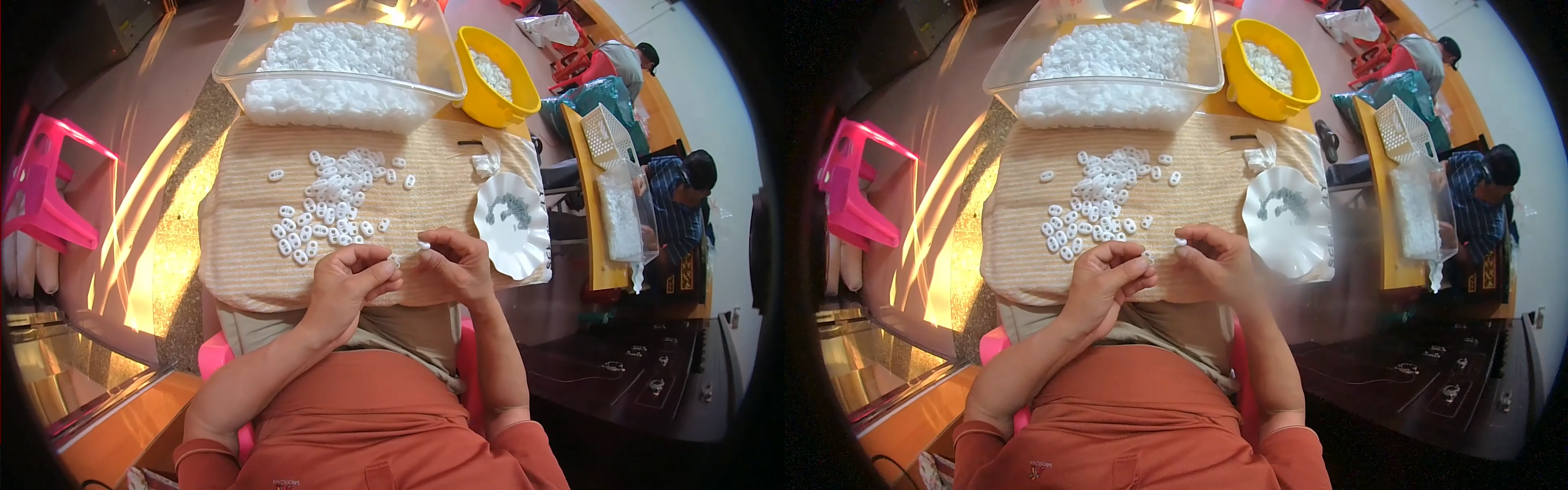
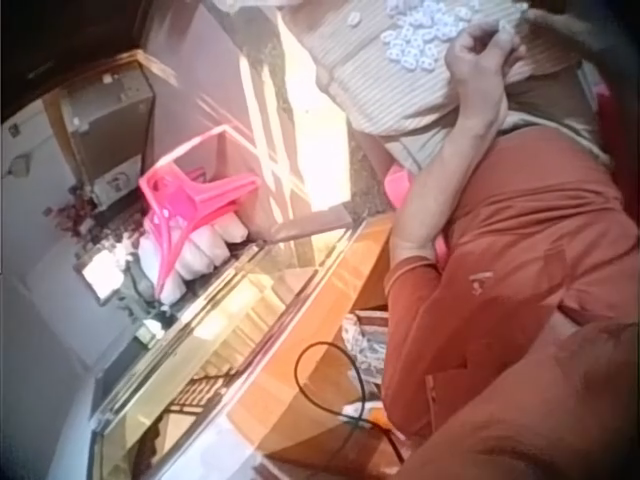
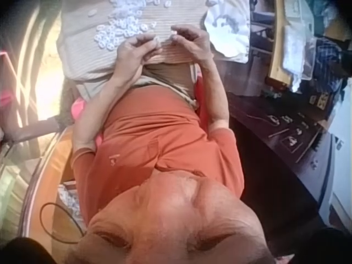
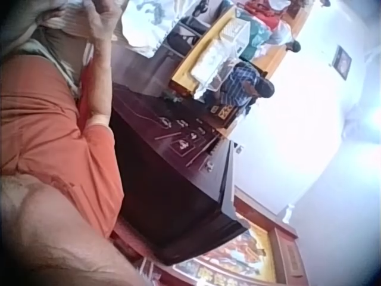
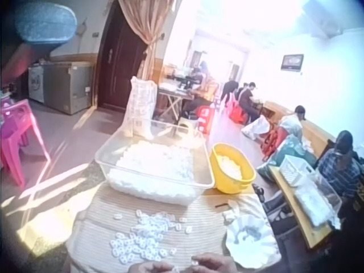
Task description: Inspecting and sorting small white plastic dual-hole components at a workstation.
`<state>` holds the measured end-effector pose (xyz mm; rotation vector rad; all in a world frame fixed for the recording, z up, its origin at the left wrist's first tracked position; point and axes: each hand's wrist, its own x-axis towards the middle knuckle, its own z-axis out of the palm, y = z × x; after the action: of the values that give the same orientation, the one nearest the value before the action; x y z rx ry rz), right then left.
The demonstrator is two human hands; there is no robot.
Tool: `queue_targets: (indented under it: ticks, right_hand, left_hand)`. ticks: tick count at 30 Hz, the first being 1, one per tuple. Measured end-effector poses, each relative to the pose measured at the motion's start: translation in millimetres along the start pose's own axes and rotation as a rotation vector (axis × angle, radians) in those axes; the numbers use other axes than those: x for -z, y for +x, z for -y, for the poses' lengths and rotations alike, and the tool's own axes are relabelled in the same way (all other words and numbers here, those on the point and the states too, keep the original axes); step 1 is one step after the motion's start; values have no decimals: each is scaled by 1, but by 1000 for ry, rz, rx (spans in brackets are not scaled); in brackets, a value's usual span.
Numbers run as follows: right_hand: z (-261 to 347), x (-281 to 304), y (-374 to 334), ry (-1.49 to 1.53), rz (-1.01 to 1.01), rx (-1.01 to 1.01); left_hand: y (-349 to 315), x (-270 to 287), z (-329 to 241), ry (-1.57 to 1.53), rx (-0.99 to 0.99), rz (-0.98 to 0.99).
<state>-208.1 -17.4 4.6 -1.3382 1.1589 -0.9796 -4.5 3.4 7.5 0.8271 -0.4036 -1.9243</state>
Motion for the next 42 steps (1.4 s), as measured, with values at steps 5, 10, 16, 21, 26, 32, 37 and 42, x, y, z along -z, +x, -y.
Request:
queue_targets:
  ticks: [5, 10, 16, 21, 26, 32, 37, 42]
  right_hand:
    - [1, -1, 2, -34, 22, 64]
    - [4, -5, 0, 62, 2, -96]
    - [4, -4, 0, 158, 14, -135]
    - [3, -7, 0, 155, 49, -124]
    - [4, -10, -1, 110, 73, -148]
    - [4, -11, -2, 118, 78, -166]
    - [6, -11, -2, 145, 85, -149]
    - [6, -11, -2, 175, 76, -150]
  left_hand:
    - [1, 0, -1, 19, -4, -2]
    - [1, 1, -1, 41, 4, -1]
    - [2, 2, 0, 34, 11, -15]
    - [3, 2, 0, 29, 13, -25]
    - [3, 2, 0, 15, 13, -34]
    - [3, 2, 0, 29, 16, -37]
    - [3, 2, 0, 36, 14, -39]
    - [3, 2, 0, 54, 22, -41]
